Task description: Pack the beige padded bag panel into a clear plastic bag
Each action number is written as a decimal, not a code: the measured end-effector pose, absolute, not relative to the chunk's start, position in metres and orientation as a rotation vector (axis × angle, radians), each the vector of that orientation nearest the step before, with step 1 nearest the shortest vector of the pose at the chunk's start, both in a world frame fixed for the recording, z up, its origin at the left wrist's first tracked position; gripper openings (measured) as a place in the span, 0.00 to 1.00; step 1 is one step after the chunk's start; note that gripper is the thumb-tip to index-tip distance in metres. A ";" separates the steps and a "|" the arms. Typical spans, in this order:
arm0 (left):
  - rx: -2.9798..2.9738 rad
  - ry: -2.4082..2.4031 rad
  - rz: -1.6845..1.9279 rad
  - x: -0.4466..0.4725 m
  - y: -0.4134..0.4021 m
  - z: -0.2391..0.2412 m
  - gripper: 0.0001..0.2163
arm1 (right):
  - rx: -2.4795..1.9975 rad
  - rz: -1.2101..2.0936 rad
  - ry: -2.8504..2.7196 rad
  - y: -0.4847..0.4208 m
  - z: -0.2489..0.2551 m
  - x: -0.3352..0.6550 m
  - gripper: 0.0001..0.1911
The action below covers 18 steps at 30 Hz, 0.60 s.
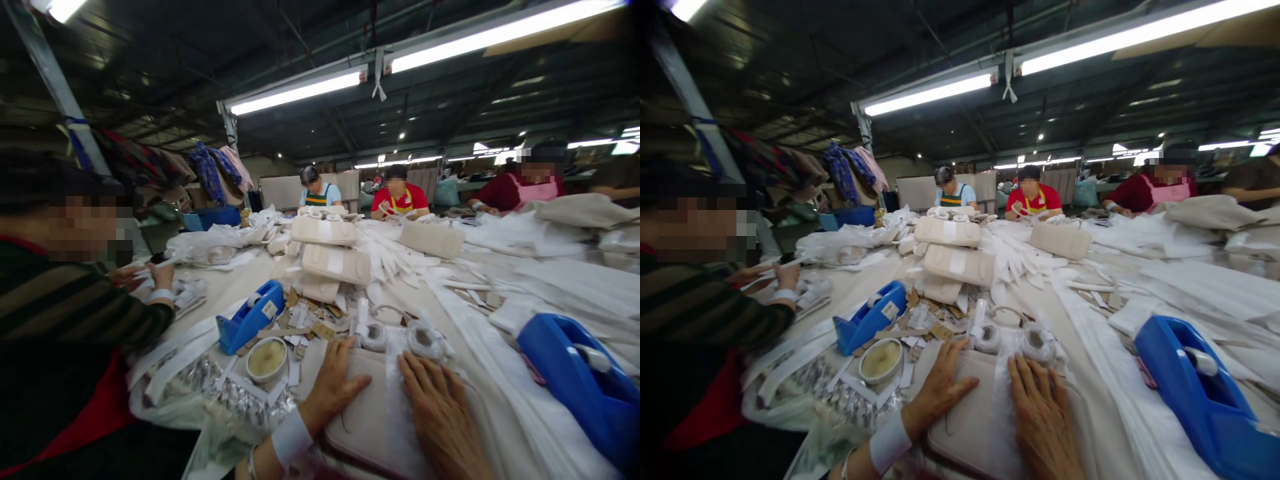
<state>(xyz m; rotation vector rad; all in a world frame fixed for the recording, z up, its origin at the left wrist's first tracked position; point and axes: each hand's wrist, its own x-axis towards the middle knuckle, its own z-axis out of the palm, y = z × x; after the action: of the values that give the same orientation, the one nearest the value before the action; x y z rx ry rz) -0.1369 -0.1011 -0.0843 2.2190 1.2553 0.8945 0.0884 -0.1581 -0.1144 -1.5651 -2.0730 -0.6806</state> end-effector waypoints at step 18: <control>2.822 0.883 0.643 -0.052 -0.076 0.011 0.22 | -1.528 -0.621 -1.937 -0.182 -0.090 0.078 0.31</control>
<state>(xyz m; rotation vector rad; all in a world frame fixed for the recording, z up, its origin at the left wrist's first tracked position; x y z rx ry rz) -0.0515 -0.0763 0.0111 2.8224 0.8828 0.6430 0.0784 -0.1815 -0.0900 -1.5282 -1.9374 -0.6210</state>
